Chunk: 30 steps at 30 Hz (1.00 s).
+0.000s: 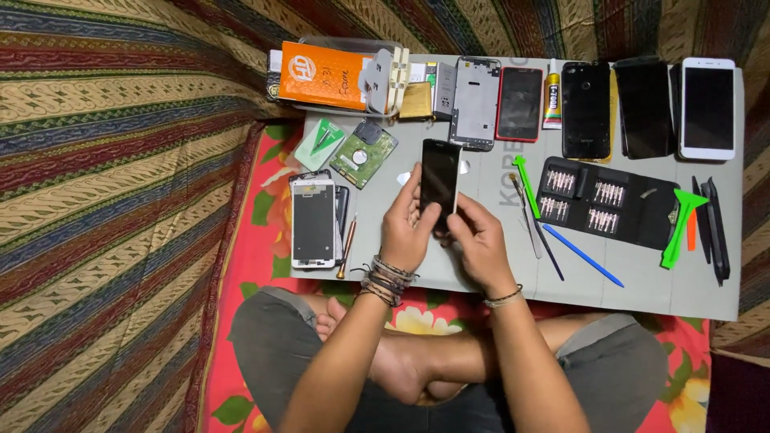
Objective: The person is prying open a smartphone, removing the back cover and screen, and handling internal components like the battery.
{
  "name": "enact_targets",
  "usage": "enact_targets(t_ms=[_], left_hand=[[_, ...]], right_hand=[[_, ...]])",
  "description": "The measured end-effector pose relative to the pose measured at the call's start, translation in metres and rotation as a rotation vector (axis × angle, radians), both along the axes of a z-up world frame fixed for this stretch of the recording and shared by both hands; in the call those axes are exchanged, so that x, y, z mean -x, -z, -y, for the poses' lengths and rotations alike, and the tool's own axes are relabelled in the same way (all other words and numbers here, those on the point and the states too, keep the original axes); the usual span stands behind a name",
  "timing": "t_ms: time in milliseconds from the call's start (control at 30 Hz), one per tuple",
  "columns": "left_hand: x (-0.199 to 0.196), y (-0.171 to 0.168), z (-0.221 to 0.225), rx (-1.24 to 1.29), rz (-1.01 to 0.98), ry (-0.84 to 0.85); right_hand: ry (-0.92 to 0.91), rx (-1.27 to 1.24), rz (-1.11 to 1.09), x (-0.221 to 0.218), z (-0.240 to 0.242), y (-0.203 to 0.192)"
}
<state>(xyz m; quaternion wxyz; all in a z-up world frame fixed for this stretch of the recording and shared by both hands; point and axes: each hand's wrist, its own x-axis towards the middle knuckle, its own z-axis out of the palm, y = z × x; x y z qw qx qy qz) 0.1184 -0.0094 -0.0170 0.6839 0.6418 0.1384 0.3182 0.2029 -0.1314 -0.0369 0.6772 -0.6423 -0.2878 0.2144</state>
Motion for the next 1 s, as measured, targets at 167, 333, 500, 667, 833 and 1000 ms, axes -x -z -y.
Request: enact_targets(t_ms=[167, 333, 500, 667, 833, 1000], left_hand=[[-0.001, 0.019, -0.003, 0.025, 0.004, 0.049], [0.003, 0.014, -0.009, 0.09, 0.027, 0.108], [0.002, 0.022, -0.011, 0.159, 0.093, 0.13], [0.001, 0.023, -0.01, 0.163, 0.1, 0.137], [0.0, 0.031, -0.014, 0.227, 0.129, 0.176], [-0.001, 0.043, -0.015, 0.28, 0.144, 0.078]], right_hand=[[-0.038, 0.028, 0.24, -0.001, 0.0, -0.008], [-0.068, -0.007, 0.258, 0.001, -0.003, -0.011], [-0.074, -0.027, 0.232, 0.003, -0.005, -0.018], [-0.065, -0.031, 0.235, 0.003, -0.005, -0.016], [-0.066, -0.028, 0.222, 0.003, -0.006, -0.019], [-0.048, -0.015, 0.241, 0.003, -0.006, -0.025]])
